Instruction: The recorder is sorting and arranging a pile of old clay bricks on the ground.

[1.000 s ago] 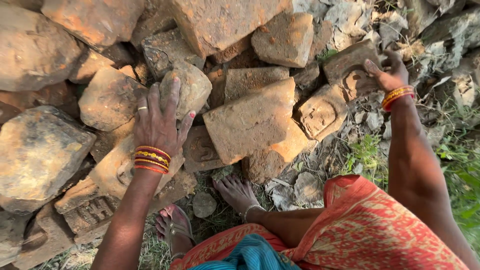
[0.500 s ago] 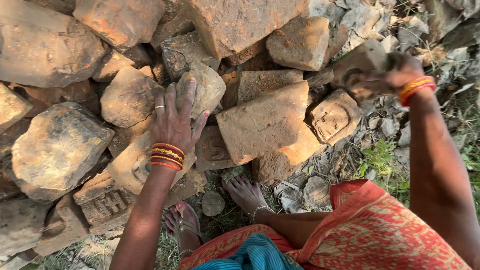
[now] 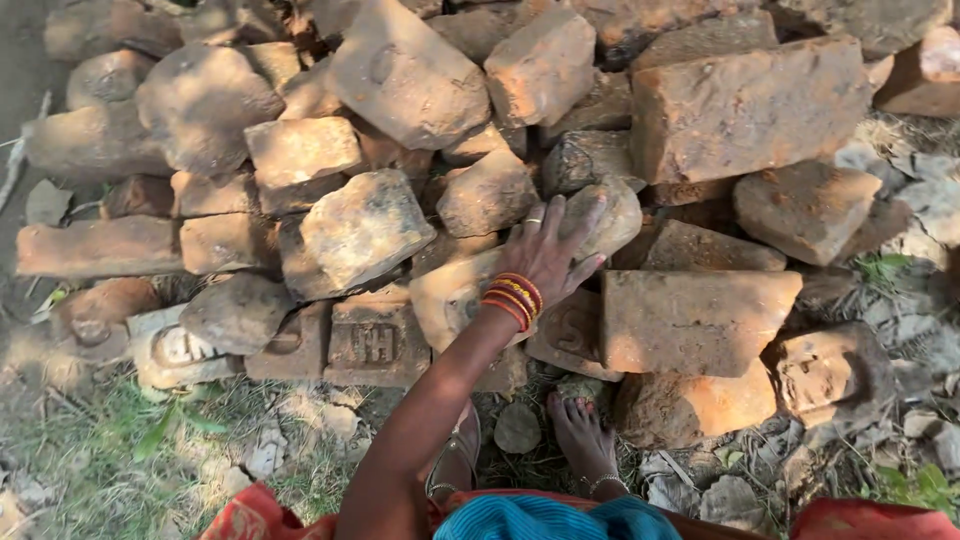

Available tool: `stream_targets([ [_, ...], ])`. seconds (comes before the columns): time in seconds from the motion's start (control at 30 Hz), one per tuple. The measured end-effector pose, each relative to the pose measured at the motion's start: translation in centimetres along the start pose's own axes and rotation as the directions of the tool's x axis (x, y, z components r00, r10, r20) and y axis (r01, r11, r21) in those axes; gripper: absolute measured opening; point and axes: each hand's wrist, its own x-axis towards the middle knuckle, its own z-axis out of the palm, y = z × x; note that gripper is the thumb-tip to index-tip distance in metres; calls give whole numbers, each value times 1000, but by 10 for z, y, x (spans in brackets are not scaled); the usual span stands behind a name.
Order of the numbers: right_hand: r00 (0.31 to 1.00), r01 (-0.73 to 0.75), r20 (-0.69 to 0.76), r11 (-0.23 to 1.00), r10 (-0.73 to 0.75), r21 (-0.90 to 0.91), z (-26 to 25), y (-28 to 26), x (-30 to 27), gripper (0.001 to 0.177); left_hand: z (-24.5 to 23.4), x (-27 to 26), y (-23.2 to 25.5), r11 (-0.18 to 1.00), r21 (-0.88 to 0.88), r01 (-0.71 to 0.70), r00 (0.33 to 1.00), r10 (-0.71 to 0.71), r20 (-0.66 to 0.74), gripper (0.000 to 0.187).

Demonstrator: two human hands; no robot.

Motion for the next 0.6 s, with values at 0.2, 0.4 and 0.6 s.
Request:
stream_targets([
  [0.2, 998, 63, 16, 995, -62, -79, 63, 169, -19, 58, 4, -6, 2, 999, -35, 2, 997, -5, -73, 76],
  [0.4, 984, 176, 8, 970, -177, -170, -66, 263, 9, 63, 16, 9, -30, 985, -65, -160, 987, 159, -23, 86],
  [0.6, 979, 204, 46, 939, -199, -275, -242, 341, -21, 68, -133, -46, -53, 852, 365, -374, 744, 41, 667, 80],
])
